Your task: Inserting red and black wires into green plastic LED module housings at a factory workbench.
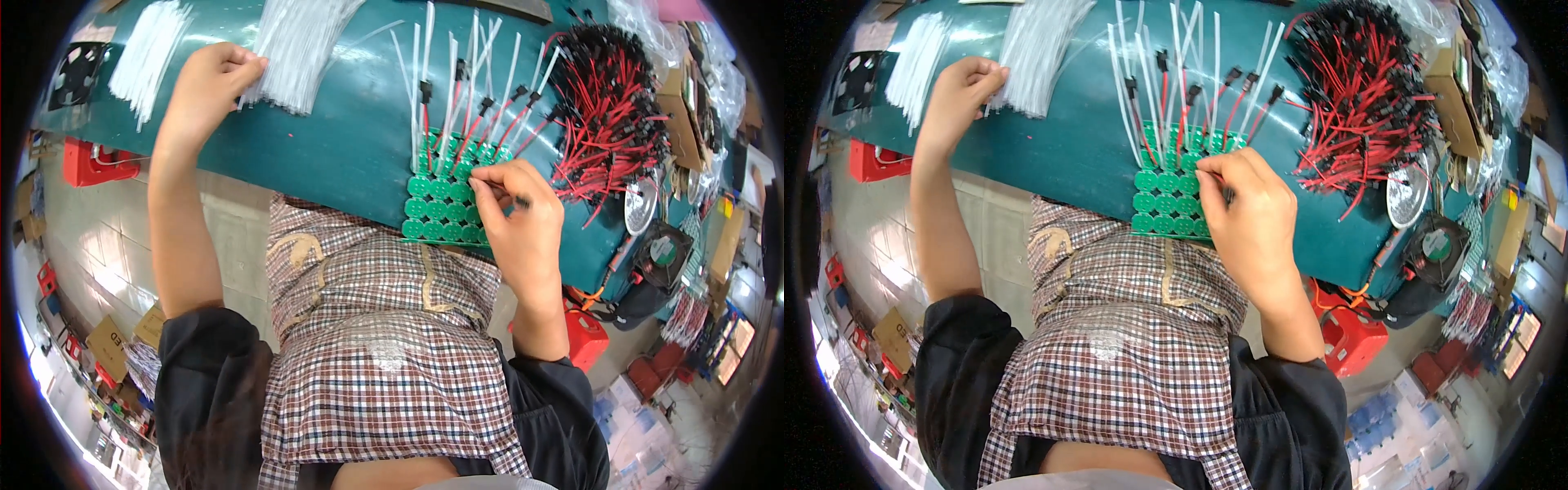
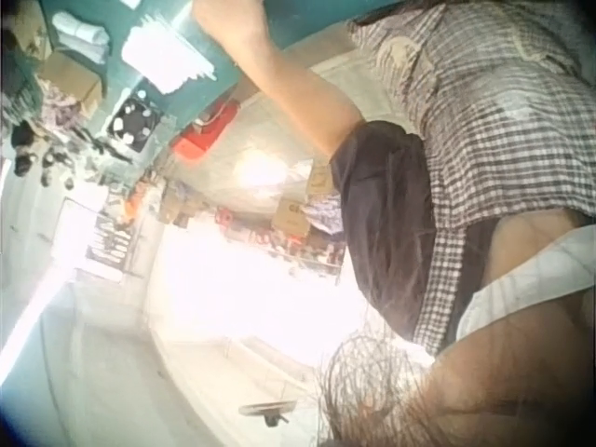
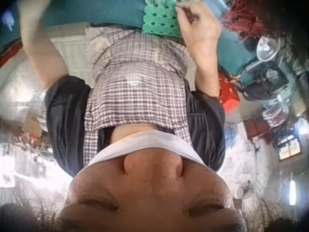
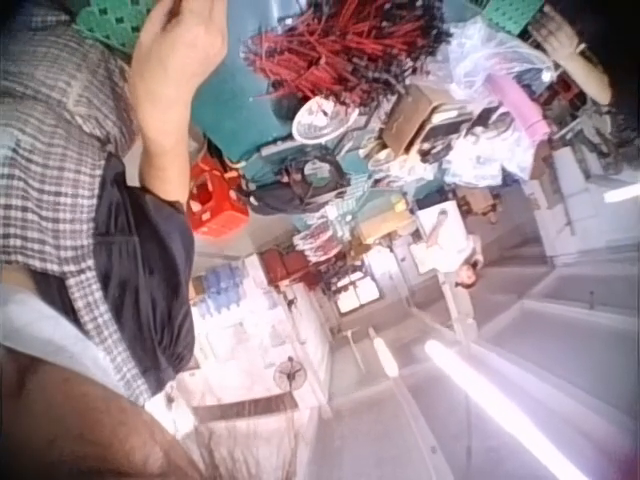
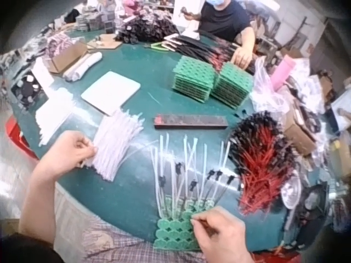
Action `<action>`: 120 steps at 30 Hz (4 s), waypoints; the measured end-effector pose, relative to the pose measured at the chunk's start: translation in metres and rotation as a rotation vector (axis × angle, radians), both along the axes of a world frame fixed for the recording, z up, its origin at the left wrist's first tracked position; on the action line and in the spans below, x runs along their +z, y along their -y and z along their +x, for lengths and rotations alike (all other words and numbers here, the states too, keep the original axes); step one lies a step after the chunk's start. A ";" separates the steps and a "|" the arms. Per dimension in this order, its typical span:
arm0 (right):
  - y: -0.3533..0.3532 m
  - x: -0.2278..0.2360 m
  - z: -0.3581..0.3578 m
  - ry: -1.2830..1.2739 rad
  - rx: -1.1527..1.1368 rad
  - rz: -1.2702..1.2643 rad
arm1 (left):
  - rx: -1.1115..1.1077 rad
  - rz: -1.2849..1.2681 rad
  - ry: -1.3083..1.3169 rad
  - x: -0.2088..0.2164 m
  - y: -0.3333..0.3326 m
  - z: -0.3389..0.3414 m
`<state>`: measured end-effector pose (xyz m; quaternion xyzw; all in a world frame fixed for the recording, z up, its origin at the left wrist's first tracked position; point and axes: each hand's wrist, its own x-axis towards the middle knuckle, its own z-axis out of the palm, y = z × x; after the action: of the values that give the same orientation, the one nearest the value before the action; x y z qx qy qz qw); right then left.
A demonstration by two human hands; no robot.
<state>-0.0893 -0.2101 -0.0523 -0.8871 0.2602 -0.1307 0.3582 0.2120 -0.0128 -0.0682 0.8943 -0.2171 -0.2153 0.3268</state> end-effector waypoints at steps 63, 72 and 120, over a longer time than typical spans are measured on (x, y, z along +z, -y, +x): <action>0.087 -0.011 -0.076 -0.111 -0.629 -0.265 | -0.341 -0.497 0.323 -0.017 0.067 -0.189; 0.084 -0.013 -0.063 -0.051 -0.552 -0.359 | -0.350 -0.494 0.310 -0.015 0.066 -0.189; 0.004 -0.033 -0.033 0.352 -0.157 0.199 | -0.367 -0.279 0.420 0.018 0.072 -0.187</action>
<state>-0.1220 -0.2139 -0.0851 -0.7878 0.2737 -0.2851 0.4725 0.0250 -0.0844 -0.0501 0.8116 -0.4652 -0.0494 0.3500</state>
